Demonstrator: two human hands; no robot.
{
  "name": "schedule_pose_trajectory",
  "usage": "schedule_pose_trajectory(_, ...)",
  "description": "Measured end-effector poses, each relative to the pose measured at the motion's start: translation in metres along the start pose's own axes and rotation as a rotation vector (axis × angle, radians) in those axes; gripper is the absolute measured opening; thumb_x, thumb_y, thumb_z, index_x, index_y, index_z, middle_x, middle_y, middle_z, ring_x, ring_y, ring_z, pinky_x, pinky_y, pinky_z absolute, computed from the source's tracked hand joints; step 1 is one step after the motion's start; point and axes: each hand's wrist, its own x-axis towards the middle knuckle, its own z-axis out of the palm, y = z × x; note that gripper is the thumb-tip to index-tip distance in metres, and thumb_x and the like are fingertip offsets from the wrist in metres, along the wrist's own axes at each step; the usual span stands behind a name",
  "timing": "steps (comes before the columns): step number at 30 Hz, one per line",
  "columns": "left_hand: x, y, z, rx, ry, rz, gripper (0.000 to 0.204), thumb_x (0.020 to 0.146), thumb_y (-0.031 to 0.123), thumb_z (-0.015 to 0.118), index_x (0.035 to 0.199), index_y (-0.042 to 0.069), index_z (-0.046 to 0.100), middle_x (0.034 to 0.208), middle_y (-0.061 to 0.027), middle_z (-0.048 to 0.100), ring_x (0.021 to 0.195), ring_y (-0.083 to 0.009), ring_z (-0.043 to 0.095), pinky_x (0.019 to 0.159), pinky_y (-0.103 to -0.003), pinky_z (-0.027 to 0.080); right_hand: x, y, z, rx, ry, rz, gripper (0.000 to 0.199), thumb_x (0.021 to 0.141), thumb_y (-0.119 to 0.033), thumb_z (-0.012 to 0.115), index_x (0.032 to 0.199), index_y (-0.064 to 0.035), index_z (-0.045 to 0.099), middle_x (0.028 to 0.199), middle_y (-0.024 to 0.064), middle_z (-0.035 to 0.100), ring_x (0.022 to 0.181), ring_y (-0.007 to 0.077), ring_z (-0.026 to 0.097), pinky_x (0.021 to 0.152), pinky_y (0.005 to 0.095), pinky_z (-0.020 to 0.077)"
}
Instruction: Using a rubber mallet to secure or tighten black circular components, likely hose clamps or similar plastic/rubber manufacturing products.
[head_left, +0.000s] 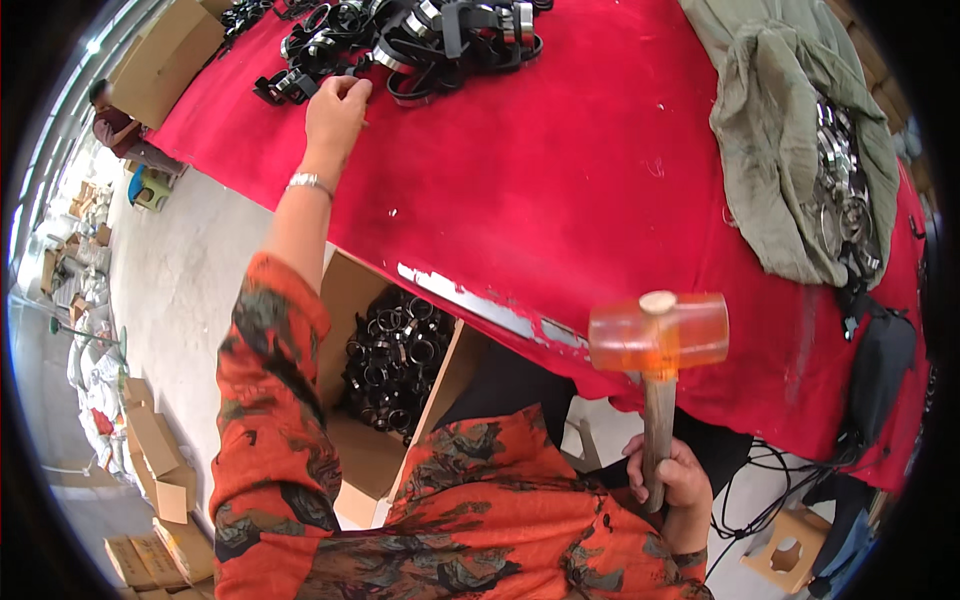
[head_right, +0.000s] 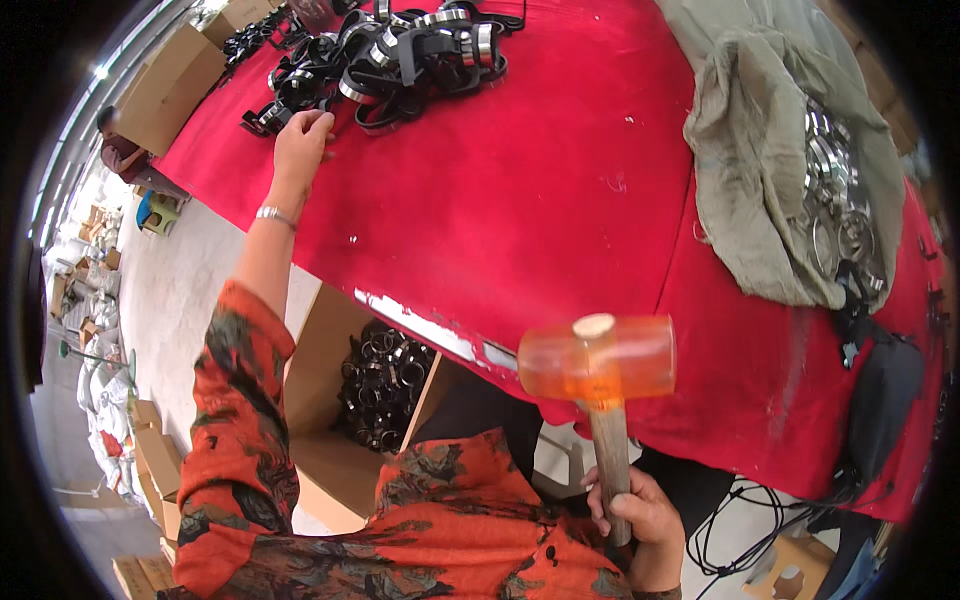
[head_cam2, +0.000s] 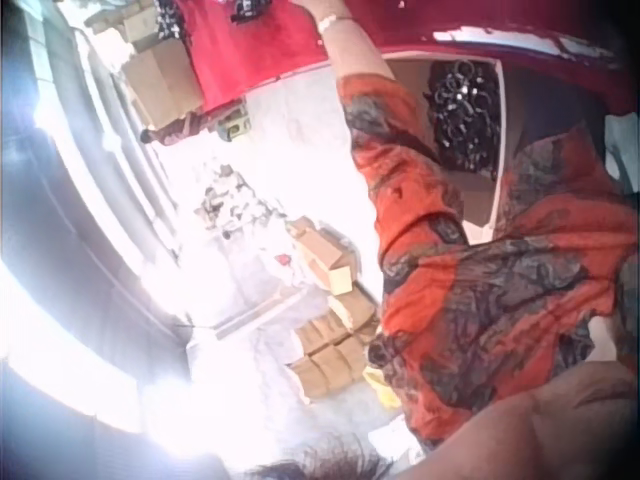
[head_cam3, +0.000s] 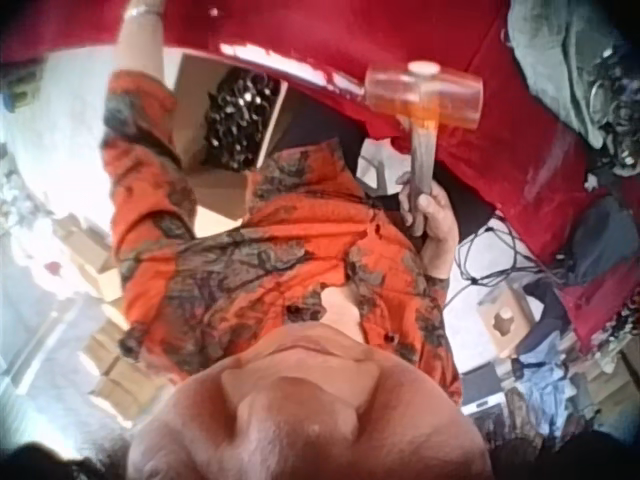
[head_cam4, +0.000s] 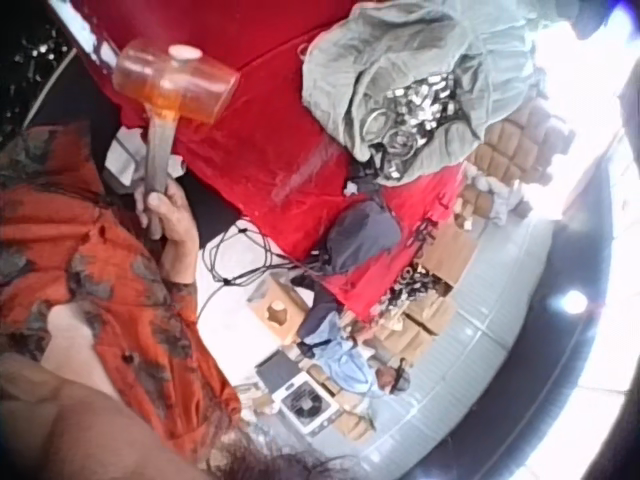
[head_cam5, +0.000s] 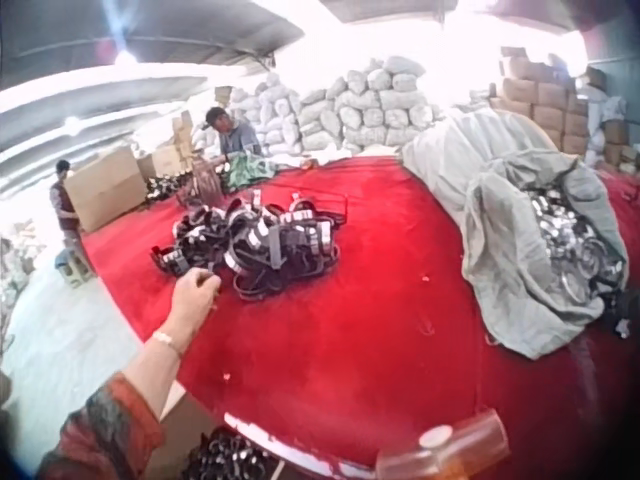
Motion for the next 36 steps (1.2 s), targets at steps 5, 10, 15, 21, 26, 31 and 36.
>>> schedule_pose_trajectory(5,0.059,-0.032,0.013,0.489,0.075,0.165,0.04,0.08,0.031,0.067,0.104,0.0,0.065,0.077,-0.0122,0.066,0.062,-0.0204,0.065,0.06,-0.032,0.052,0.005,-0.004,0.004,-0.016,0.031,0.033,0.066,0.073,-0.04,0.067,0.115,0.0082,0.051,0.073,0.0096,0.057,0.056,0.0144,0.054,0.053,0.0252,0.0433)
schedule_pose_trajectory(10,0.042,-0.019,0.015,0.512,-0.124,0.135,0.034,0.079,0.028,0.068,0.097,-0.001,0.064,0.081,-0.0129,0.066,0.06,-0.0214,0.065,0.056,-0.033,0.052,0.007,-0.005,0.013,0.019,0.002,0.023,0.067,0.075,-0.044,0.068,0.114,0.0082,0.051,0.071,0.0096,0.056,0.053,0.0146,0.052,0.05,0.0259,0.0429)
schedule_pose_trajectory(15,-0.033,0.016,-0.019,-0.119,-0.349,-0.304,0.021,0.084,0.018,0.066,0.091,0.001,0.055,0.073,-0.0039,0.06,0.059,-0.0123,0.06,0.043,-0.024,0.045,0.002,-0.004,0.023,0.016,0.007,-0.08,0.065,0.081,-0.046,0.065,0.111,0.0091,0.048,0.064,0.0107,0.052,0.044,0.0146,0.047,0.04,0.0268,0.0403)
schedule_pose_trajectory(21,-0.147,0.036,-0.07,-0.315,-0.547,-0.336,0.02,0.094,0.025,0.056,0.091,0.005,0.054,0.074,-0.0036,0.061,0.063,-0.0108,0.059,0.05,-0.021,0.046,-0.006,-0.01,0.058,-0.1,0.225,-0.161,0.046,0.093,-0.036,0.05,0.114,0.0038,0.046,0.063,0.0074,0.048,0.044,0.0135,0.044,0.04,0.0264,0.0399)
schedule_pose_trajectory(26,-0.229,0.043,-0.056,-0.494,-0.796,-0.285,0.024,0.098,0.028,0.049,0.092,0.006,0.056,0.078,-0.0014,0.061,0.072,-0.0081,0.059,0.061,-0.02,0.047,-0.009,-0.027,0.097,-0.276,0.37,-0.208,0.036,0.097,-0.03,0.047,0.113,0.0009,0.048,0.066,0.0061,0.05,0.047,0.0113,0.046,0.042,0.0242,0.0387)
schedule_pose_trajectory(31,-0.268,0.022,-0.02,-0.602,-0.688,-0.226,0.028,0.099,0.032,0.048,0.093,0.006,0.055,0.078,-0.0009,0.059,0.07,-0.0073,0.056,0.06,-0.02,0.046,-0.01,-0.043,0.132,-0.565,0.341,-0.494,0.034,0.096,-0.024,0.053,0.116,0.0029,0.049,0.07,0.0012,0.052,0.053,0.0067,0.048,0.046,0.021,0.0386)
schedule_pose_trajectory(36,-0.277,0.018,-0.012,-0.631,-0.645,-0.186,0.031,0.1,0.035,0.046,0.09,0.006,0.052,0.077,-0.0008,0.056,0.07,-0.0086,0.054,0.059,-0.022,0.045,-0.008,-0.047,0.154,-0.764,0.383,-0.79,0.037,0.092,-0.02,0.057,0.12,0.0038,0.047,0.07,0.0052,0.056,0.056,0.0112,0.053,0.05,0.0242,0.0419)
